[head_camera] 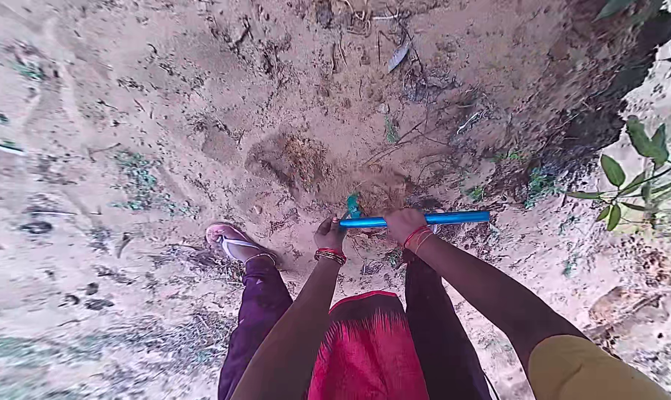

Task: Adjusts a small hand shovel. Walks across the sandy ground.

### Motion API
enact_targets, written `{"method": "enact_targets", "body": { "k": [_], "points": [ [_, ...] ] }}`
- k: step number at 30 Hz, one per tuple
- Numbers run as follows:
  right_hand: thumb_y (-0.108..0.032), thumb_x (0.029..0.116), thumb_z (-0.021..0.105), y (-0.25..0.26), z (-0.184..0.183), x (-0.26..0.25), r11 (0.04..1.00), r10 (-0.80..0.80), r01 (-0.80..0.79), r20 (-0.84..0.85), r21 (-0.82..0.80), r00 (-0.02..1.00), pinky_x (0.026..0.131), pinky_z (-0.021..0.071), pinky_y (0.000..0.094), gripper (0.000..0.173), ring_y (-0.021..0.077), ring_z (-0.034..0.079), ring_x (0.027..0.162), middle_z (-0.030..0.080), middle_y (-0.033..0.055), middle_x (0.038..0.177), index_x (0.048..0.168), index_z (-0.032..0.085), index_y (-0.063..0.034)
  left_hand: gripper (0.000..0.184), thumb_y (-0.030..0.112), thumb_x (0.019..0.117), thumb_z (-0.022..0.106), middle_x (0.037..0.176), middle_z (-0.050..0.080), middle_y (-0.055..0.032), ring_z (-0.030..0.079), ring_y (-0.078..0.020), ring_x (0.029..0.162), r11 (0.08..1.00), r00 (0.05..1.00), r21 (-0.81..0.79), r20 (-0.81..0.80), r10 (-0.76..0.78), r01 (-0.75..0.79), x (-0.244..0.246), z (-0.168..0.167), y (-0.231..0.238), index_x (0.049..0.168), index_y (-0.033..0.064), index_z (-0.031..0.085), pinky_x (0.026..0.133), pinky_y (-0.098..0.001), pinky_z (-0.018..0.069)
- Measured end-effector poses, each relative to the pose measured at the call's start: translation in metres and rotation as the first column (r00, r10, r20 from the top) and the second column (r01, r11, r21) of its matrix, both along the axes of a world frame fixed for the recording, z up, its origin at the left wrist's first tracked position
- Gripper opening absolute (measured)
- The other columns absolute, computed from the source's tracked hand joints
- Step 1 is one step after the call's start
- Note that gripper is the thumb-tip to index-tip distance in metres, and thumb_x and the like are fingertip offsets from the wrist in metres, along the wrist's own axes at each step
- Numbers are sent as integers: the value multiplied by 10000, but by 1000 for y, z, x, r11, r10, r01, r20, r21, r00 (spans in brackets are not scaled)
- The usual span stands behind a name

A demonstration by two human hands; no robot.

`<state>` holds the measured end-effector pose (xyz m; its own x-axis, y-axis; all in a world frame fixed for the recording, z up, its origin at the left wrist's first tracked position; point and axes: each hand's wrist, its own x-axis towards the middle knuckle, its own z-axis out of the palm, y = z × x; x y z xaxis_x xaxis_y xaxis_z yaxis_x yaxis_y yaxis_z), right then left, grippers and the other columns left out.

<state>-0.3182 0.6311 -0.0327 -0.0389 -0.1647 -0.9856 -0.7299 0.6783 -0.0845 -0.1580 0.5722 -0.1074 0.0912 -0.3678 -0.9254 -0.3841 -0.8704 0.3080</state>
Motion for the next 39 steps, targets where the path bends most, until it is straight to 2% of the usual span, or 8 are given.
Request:
{"method": "enact_targets", "body": {
  "k": [5,8,12,19,21,28,34,39],
  "points": [
    [-65,1013,573,40,144,-93,993,21,-47,-225,-111,974,869,495,621,332,483,667,1073,697,276,1125,1338,621,-21,334,-10,989,553,1115,600,-183,657,-66,880,911,923,-395,-297,-246,116,-78,152,35,1265,-193,511,813,-220,569],
    [-72,943,695,94,192,-160,945,-170,36,-393,-326,904,752,498,663,211,514,687,924,701,290,947,1122,667,35,348,31,925,660,1109,637,-213,668,-134,949,729,781,-674,-388,-489,121,-154,202,53,1221,-149,624,851,-254,576],
    [-151,946,729,169,195,-228,693,-565,181,-368,-698,739,734,489,691,323,511,674,822,673,327,882,1102,645,119,302,60,953,675,1114,582,-254,683,-248,873,460,552,-857,-274,-787,230,-276,260,65,1228,-65,684,776,-322,600],
    [-216,929,682,207,186,-252,291,-664,144,-91,-946,743,732,532,311,332,98,637,750,677,119,845,1054,647,90,233,-64,842,676,1014,654,-247,678,-266,859,70,446,-991,-116,-888,-118,-307,308,117,1060,-53,758,731,-309,573],
    [-143,899,695,216,171,-227,207,-648,205,23,-957,761,746,555,265,255,60,666,770,706,103,856,1020,666,80,206,-49,857,679,1024,663,-256,680,-259,878,75,511,-994,-107,-853,-82,-274,302,133,1047,-55,758,770,-291,570],
    [-107,772,745,270,131,-69,371,-415,201,31,-907,909,552,539,540,235,384,704,624,704,222,720,879,707,99,261,160,969,639,1056,605,-195,625,-96,986,337,821,-921,-34,-570,196,-100,260,208,1083,-64,707,865,-175,524],
    [-143,922,691,265,157,29,772,-289,344,186,-535,939,793,542,611,316,442,726,879,730,275,922,1107,689,113,637,318,1066,529,1418,467,-120,531,9,1253,494,954,-869,-172,-244,-30,-4,234,265,1420,-164,310,1031,-200,489],
    [-182,977,635,240,146,48,893,-168,201,115,-403,979,880,522,609,380,447,710,997,726,285,1035,1238,657,95,893,486,1071,313,1503,237,-463,523,-188,1302,616,997,-787,70,38,31,5,184,317,1458,-277,56,978,-251,489]
  ]
}}
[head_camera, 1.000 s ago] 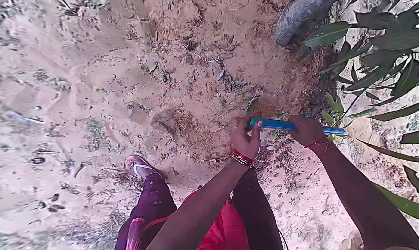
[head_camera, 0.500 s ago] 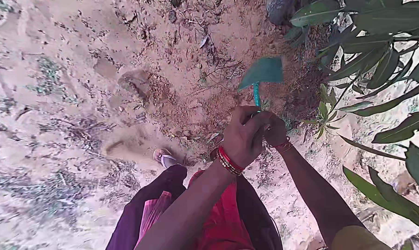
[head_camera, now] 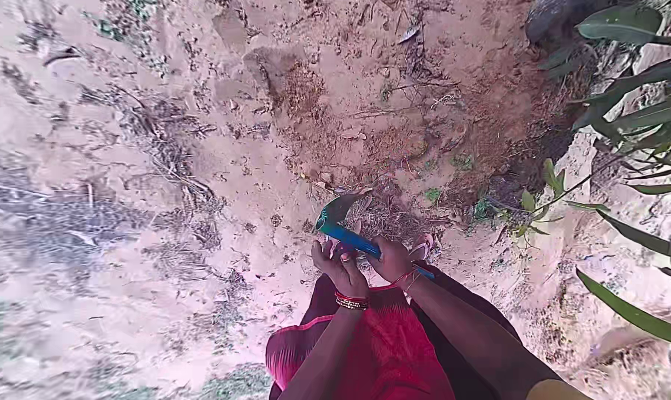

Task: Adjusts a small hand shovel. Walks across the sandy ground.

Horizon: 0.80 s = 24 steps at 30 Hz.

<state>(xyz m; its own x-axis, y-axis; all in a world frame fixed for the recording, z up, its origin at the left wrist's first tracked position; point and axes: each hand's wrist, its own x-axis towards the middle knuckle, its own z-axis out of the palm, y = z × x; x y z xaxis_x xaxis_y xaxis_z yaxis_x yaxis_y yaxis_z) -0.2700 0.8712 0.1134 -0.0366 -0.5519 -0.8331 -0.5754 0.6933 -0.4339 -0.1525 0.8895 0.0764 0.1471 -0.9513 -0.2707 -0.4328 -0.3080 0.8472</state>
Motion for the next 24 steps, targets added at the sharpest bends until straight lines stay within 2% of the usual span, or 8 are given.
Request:
{"method": "enact_targets", "body": {
  "k": [4,7,11,13,16,19,21,24],
  "points": [
    [-194,965,635,6,-59,-8,996,-18,13,-62,-83,998,845,544,575,381,410,719,934,728,263,990,1211,665,96,813,378,1041,373,1475,271,-510,501,-407,1323,988,995,127,63,80,-87,-16,-68,51,1442,-294,156,1092,-354,439],
    [-198,955,674,9,-134,-31,968,-110,91,-68,-233,992,814,557,524,356,348,714,848,728,237,924,1147,688,101,685,108,965,568,1526,267,-467,418,-540,1376,928,998,366,18,64,-66,-60,-98,64,1476,-234,266,1134,-511,389],
    [-214,984,665,-18,-210,-57,899,-133,118,-7,-421,991,613,527,394,301,183,606,619,645,121,744,1101,648,63,657,94,925,611,1541,309,-429,390,-557,1410,887,991,455,-133,-18,77,-119,-103,90,1459,-202,370,1147,-592,363],
    [-213,975,650,-51,-219,-52,800,-111,109,32,-590,993,561,471,273,270,62,515,553,576,22,679,1033,643,51,633,99,917,605,1530,352,-413,418,-559,1395,892,990,441,-137,-43,99,-127,-103,107,1447,-187,412,1123,-622,376],
    [-229,1001,631,-115,-213,-32,712,-83,105,65,-694,994,569,468,267,233,44,495,554,547,-18,685,993,627,4,630,94,913,579,1534,336,-419,387,-582,1401,903,997,429,-52,54,-27,-120,-127,111,1449,-187,402,1114,-657,359],
    [-288,1030,624,-143,-237,-13,851,-70,22,-73,-525,995,653,486,374,275,146,554,640,580,37,741,1040,635,-13,612,84,938,562,1562,293,-410,365,-569,1418,879,991,462,3,134,-120,-111,-137,106,1468,-167,387,1119,-649,350],
    [-334,1049,606,-129,-287,-11,976,7,-47,-185,-214,983,826,524,521,388,318,668,883,682,194,952,1164,647,34,616,96,931,555,1559,300,-406,385,-571,1401,885,991,447,18,135,-129,-110,-140,104,1464,-167,395,1093,-665,362],
    [-311,1047,593,-96,-341,-20,996,67,-49,-249,76,966,901,528,573,390,376,682,1045,690,250,1107,1205,644,42,617,115,927,550,1550,320,-404,421,-572,1368,893,991,430,37,131,-135,-109,-142,106,1456,-168,407,1046,-677,385]
  ]
}}
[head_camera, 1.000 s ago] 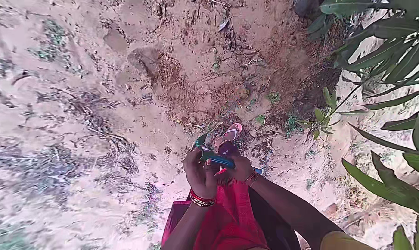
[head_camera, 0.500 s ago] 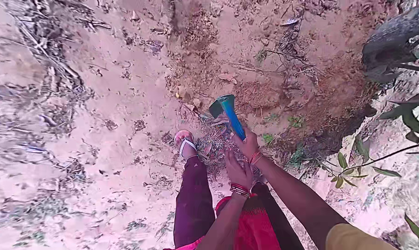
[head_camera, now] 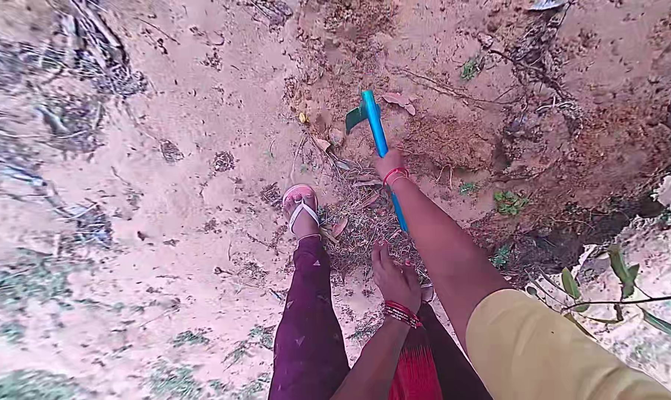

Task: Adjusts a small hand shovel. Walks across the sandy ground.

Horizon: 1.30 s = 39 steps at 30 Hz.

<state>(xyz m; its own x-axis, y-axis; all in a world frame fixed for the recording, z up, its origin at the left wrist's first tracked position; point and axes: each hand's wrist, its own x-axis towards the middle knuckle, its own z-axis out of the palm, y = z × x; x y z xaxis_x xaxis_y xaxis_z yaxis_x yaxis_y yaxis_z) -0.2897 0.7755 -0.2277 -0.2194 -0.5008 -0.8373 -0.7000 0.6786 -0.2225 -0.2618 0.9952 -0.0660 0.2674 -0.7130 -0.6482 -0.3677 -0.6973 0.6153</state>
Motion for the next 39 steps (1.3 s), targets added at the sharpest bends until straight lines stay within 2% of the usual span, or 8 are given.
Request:
{"method": "enact_targets", "body": {
  "k": [3,13,16,21,23,27,31,39],
  "points": [
    [-285,1051,579,-7,7,3,995,72,-72,-3,67,997,863,528,552,351,354,683,1004,685,243,1076,1115,657,51,613,98,936,565,1563,307,-394,399,-561,1392,998,999,53,16,33,-33,5,-4,4,1464,-163,399,1058,-675,376],
    [-479,1033,601,35,88,-27,911,350,-336,-15,237,937,961,506,599,594,416,653,1151,665,283,1188,1247,608,76,611,111,993,547,1594,263,-374,304,-515,1474,990,995,109,57,81,-87,10,-7,-29,1513,-133,341,1170,-617,281],
    [-476,1019,626,58,145,-73,876,455,-425,-101,228,885,853,520,619,526,424,679,1036,693,252,1070,1217,636,12,620,132,1003,536,1604,242,-367,310,-516,1465,989,991,81,61,123,-128,10,-6,-32,1525,-120,316,1145,-638,292],
    [-314,955,699,142,262,-198,903,286,-387,-406,-190,868,747,487,676,471,497,676,810,678,325,852,1085,667,137,651,147,1001,563,1610,220,-373,285,-522,1479,987,990,79,38,134,-137,5,-3,-27,1535,-117,300,1170,-621,275],
    [-300,919,658,183,274,-251,814,155,-380,-467,-438,870,645,496,498,481,313,631,652,653,268,752,985,653,176,652,144,989,573,1607,235,-368,288,-515,1478,985,987,68,33,156,-158,3,-4,-24,1527,-120,315,1176,-610,270],
    [-157,907,683,213,260,-284,611,-180,-233,-419,-757,890,652,466,160,404,-31,534,613,608,117,683,904,602,239,658,147,994,558,1611,222,-367,274,-515,1483,984,986,62,14,167,-168,6,-4,-23,1539,-112,296,1169,-629,265],
    [-104,905,669,170,209,-220,373,-212,4,-81,-928,974,580,500,163,152,-84,528,564,547,-157,649,818,550,-67,656,158,993,554,1618,221,-354,278,-520,1478,981,982,57,21,187,-188,7,-11,-17,1536,-109,303,1152,-650,272],
    [-230,979,701,-13,116,-9,542,-124,195,152,-818,981,612,457,232,241,21,491,584,542,-33,702,949,620,-5,631,180,1004,498,1586,244,-397,293,-534,1463,963,963,-12,8,269,-269,7,-20,-11,1506,-157,315,1165,-611,283]
  ]
}}
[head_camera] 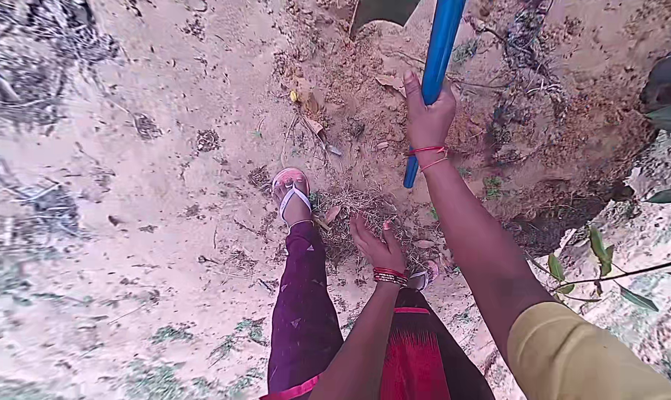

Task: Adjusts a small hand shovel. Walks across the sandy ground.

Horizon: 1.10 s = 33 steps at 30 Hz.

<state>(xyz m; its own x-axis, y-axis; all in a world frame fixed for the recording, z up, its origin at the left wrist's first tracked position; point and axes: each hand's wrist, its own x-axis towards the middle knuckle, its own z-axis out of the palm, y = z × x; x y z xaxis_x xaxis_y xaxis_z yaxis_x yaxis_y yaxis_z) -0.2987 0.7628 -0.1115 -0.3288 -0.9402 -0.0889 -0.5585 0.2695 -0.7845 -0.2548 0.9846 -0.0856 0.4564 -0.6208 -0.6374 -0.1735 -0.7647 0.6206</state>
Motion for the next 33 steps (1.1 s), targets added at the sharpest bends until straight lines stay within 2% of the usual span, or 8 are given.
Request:
{"method": "enact_targets", "body": {
  "k": [3,9,13,20,24,28,30,33],
  "points": [
    [-323,1016,669,-45,-32,33,957,48,-51,17,287,999,724,501,384,347,157,583,709,617,63,811,1097,645,14,613,172,1019,476,1584,236,-405,300,-516,1468,999,998,9,12,54,-54,13,-4,3,1499,-172,313,1190,-543,291],
    [-435,1051,588,0,-108,35,583,121,-10,-74,812,990,899,516,512,517,326,672,1008,674,237,1093,1138,647,71,607,196,1034,427,1563,272,-408,332,-471,1456,981,981,-29,-14,193,-193,31,-13,-5,1489,-184,294,1194,-470,300],
    [-438,1037,614,21,-81,7,403,311,-116,-17,908,950,783,507,483,510,290,620,842,625,199,978,1115,617,66,528,163,1071,373,1546,377,-332,405,-334,1441,937,934,-63,-124,335,-344,50,-22,-19,1504,-138,332,1189,-374,320],
    [-412,1036,614,73,-42,-22,132,650,-205,71,970,757,879,516,621,476,418,671,1079,680,268,1112,1148,649,48,541,193,1106,364,1634,285,-260,339,-274,1497,925,882,35,-288,372,-378,37,-18,-41,1562,-81,271,1212,-365,278],
    [-436,1029,619,103,9,-45,56,803,-255,108,965,586,845,524,628,474,436,679,1084,698,249,1125,1240,642,-12,630,196,1105,423,1663,235,-204,352,-292,1478,880,765,221,-435,475,-421,31,-21,-47,1642,78,114,1149,-503,356],
    [-379,1041,609,147,81,-116,97,803,-194,38,976,594,837,507,647,444,487,682,1039,701,281,1062,1247,621,14,387,103,1079,480,1227,564,-135,604,-127,911,962,789,129,-551,272,-242,-21,7,-39,1454,14,445,764,-298,537],
    [-280,980,673,193,121,-175,387,754,-210,-177,898,633,708,510,675,384,533,704,868,705,310,908,1108,663,82,291,-4,1013,531,1193,609,-187,628,-96,889,992,763,-111,-646,-31,-53,-57,39,-20,1281,-114,560,780,-245,542],
    [-198,851,641,274,149,-266,828,508,-207,-540,521,671,494,470,613,324,496,659,590,643,293,681,828,642,125,288,-50,959,560,1267,612,-320,676,-262,1085,859,560,-466,-663,-497,211,-116,94,-5,1211,-170,628,924,-317,563]
  ]
}}
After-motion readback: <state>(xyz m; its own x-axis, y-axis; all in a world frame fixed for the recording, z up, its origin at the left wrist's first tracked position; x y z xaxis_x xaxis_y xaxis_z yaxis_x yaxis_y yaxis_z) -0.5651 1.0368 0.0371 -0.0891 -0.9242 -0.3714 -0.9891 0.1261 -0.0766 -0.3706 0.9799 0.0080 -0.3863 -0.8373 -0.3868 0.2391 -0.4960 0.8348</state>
